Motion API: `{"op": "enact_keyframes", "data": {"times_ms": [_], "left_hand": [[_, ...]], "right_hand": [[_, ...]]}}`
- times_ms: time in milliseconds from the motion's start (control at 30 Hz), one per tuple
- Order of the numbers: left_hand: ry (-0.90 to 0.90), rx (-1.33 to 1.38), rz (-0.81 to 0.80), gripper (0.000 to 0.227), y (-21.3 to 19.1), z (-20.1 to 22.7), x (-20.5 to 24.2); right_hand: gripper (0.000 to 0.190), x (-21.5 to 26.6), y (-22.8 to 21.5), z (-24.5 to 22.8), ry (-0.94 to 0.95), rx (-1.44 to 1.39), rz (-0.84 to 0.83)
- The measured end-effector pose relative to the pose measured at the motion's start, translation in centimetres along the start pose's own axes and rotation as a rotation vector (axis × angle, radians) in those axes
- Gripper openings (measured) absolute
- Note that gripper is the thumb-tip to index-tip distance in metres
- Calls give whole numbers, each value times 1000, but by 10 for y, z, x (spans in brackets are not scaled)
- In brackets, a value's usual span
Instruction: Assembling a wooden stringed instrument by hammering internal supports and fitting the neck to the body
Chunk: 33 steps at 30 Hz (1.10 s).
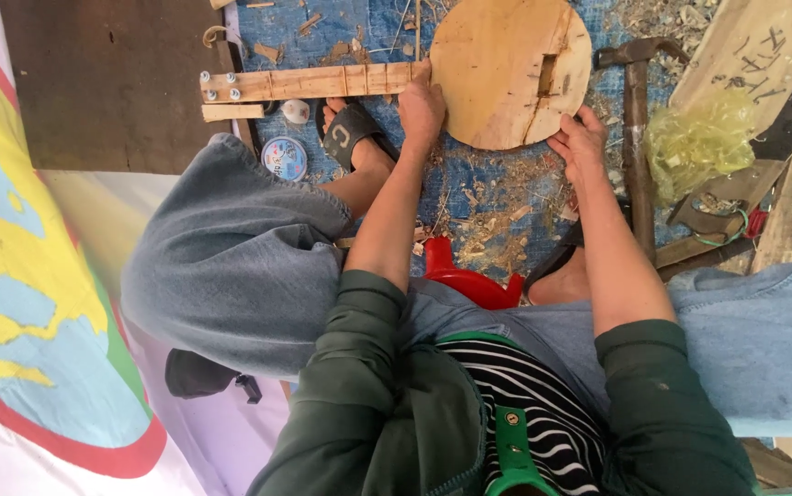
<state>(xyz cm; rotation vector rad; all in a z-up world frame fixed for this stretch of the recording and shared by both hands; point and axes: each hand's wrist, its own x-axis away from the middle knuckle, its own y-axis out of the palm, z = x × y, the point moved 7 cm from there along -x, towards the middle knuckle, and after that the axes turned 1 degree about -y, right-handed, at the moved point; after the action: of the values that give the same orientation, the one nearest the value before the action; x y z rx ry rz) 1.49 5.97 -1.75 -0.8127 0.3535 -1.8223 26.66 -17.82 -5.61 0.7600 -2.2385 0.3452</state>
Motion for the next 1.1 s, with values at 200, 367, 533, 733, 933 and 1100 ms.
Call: {"op": "enact_keyframes", "data": {"times_ms": [200, 367, 533, 733, 933, 1100], "left_hand": [[-72, -10, -19, 59, 1, -2, 0], [-50, -13, -2, 60, -6, 8, 5], [-63, -39, -18, 61, 1, -2, -1], [-63, -31, -12, 60, -3, 4, 2], [-11, 6, 13, 59, -5, 6, 2], [-115, -39, -27, 60, -2, 1, 0]], "right_hand": [[37, 14, 5, -11, 12, 27, 27], [67, 19, 5, -21, -39, 44, 52], [67, 7, 2, -15, -64, 50, 29], [69, 6, 4, -15, -65, 47, 3], [65, -10, 1, -5, -105, 97, -22], [61, 5, 7, -16, -106, 113, -20]]}}
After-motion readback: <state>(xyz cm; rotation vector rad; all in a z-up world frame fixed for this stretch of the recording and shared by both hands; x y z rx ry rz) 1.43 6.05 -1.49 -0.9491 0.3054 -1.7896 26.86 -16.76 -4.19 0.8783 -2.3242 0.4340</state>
